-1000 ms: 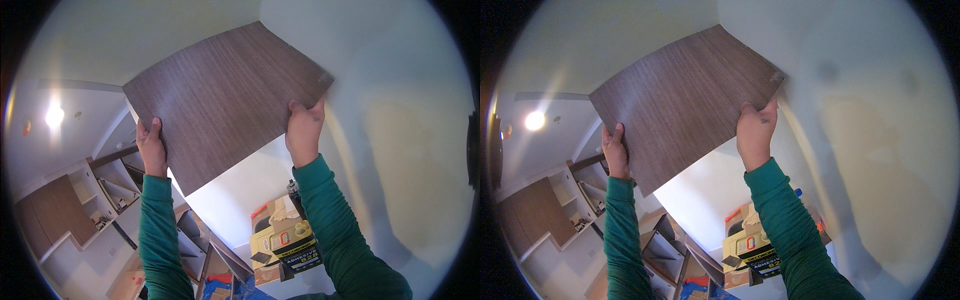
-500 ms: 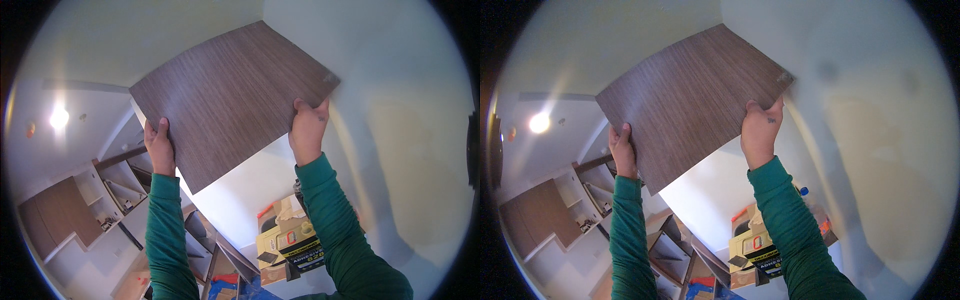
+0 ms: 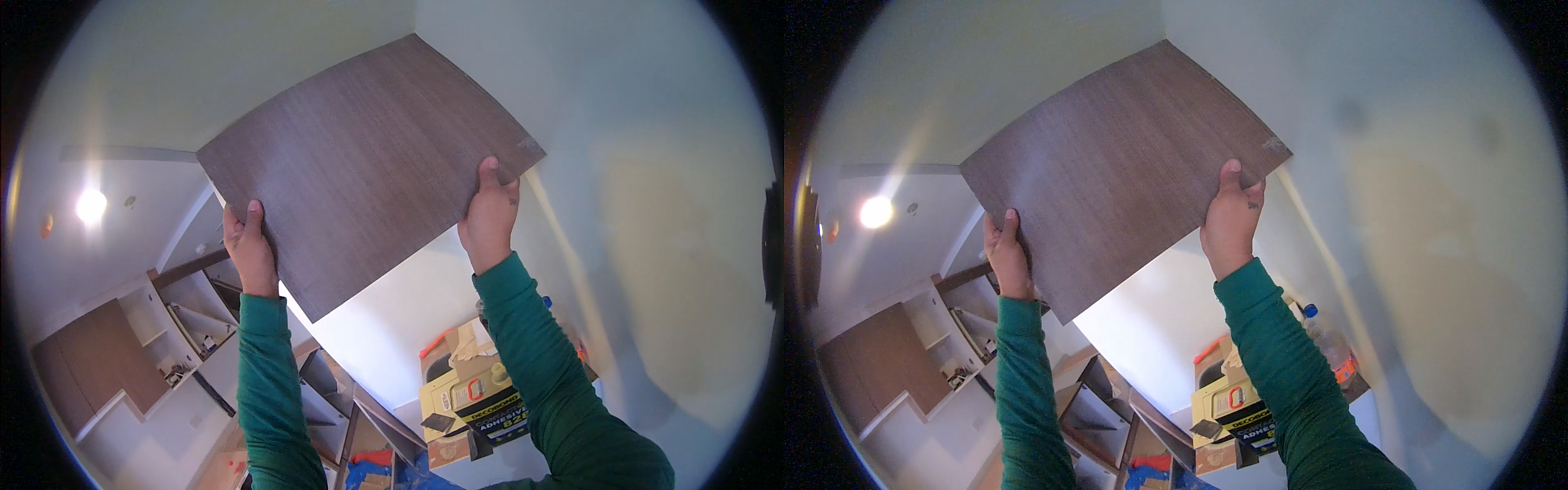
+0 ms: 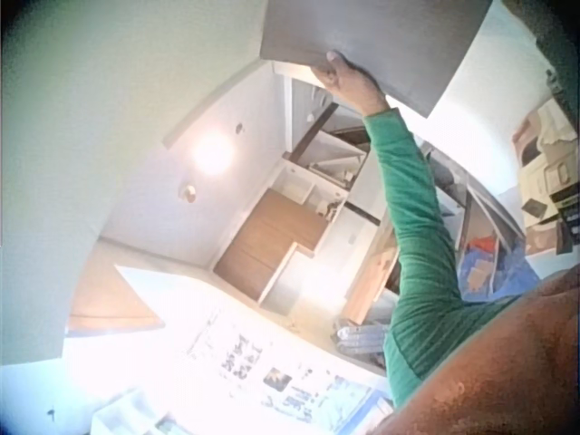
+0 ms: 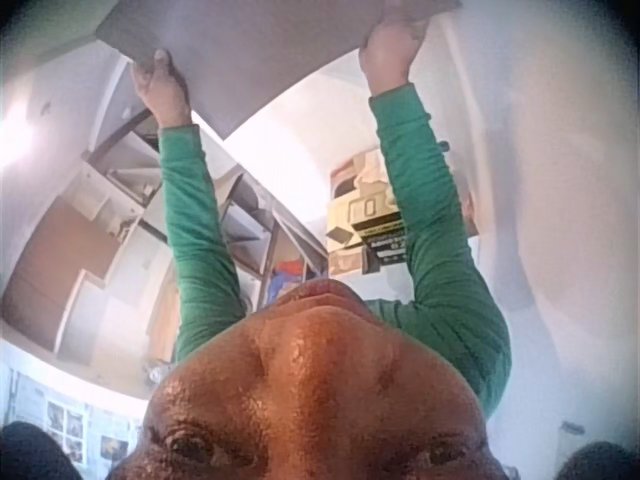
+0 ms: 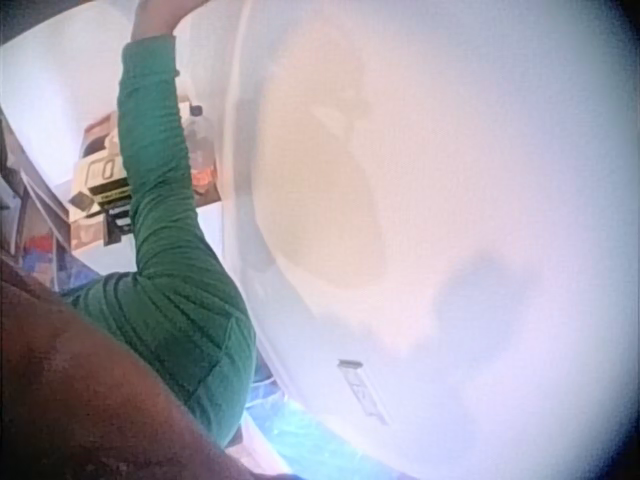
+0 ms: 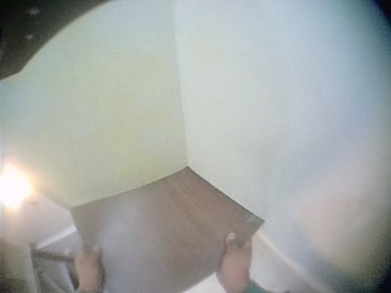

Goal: The person positions and presses a wooden cabinet panel onto a wall-mounted cabinet frame, aligning it with existing panels. They then walk to a workbench, pick up a hammer, and return to the cabinet to tap the panel into place.

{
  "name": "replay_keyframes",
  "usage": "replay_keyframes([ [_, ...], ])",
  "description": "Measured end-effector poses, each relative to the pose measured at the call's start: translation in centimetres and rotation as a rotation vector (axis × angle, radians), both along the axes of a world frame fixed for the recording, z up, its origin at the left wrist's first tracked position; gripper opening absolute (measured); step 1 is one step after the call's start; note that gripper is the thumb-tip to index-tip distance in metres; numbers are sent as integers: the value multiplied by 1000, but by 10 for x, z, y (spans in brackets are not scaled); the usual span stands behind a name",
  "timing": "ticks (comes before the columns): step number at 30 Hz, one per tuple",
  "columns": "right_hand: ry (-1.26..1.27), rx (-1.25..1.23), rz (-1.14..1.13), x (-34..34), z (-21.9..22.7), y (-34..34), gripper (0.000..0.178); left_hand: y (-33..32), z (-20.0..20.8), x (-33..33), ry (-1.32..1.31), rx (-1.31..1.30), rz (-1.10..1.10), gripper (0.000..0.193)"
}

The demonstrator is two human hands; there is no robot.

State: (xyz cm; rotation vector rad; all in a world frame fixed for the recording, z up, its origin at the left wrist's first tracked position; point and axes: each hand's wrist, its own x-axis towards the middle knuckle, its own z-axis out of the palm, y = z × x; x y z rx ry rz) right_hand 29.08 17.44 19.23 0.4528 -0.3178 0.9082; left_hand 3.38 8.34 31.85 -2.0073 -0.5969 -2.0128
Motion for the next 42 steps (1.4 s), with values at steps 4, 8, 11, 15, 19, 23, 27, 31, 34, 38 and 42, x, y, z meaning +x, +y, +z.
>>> replay_keyframes([
  [4, -47, -7, 74, 7, -2, -1, 49, 1, -3, 7, -24, -1, 14, 36],
  [8, -212, -15, 209, 18, -11, 0, 53, 5, 1, -7, -2, -17, -19, 36],
  [11, -332, 16, 243, 24, -17, -2, 53, 6, -2, -2, -11, -5, -4, 37],
  [15, -417, 73, 197, 30, -24, 19, 60, 6, -3, 9, -23, 1, -23, 39],
  [19, -440, 65, 160, 30, -28, 19, 65, 5, -2, 6, -40, -17, 52, 41],
  [23, -409, 89, 165, 28, -28, 27, 64, 9, -3, 5, -49, -45, 28, 42],
  [27, -375, 60, 249, 23, -30, 32, 55, 12, -5, 1, -42, -44, 17, 45],
  [31, -362, 5, 249, 24, -27, 32, 52, 10, -3, 4, -49, -51, 20, 47],
  [34, -346, 14, 232, 22, -29, 35, 53, 7, -7, 10, -76, -66, 45, 47],
  [38, -329, 29, 185, 20, -29, 43, 57, 7, -6, 5, -57, -88, 36, 46],
  [42, -305, 15, 173, 19, -28, 35, 54, 11, -7, 7, -74, -92, 52, 46],
])
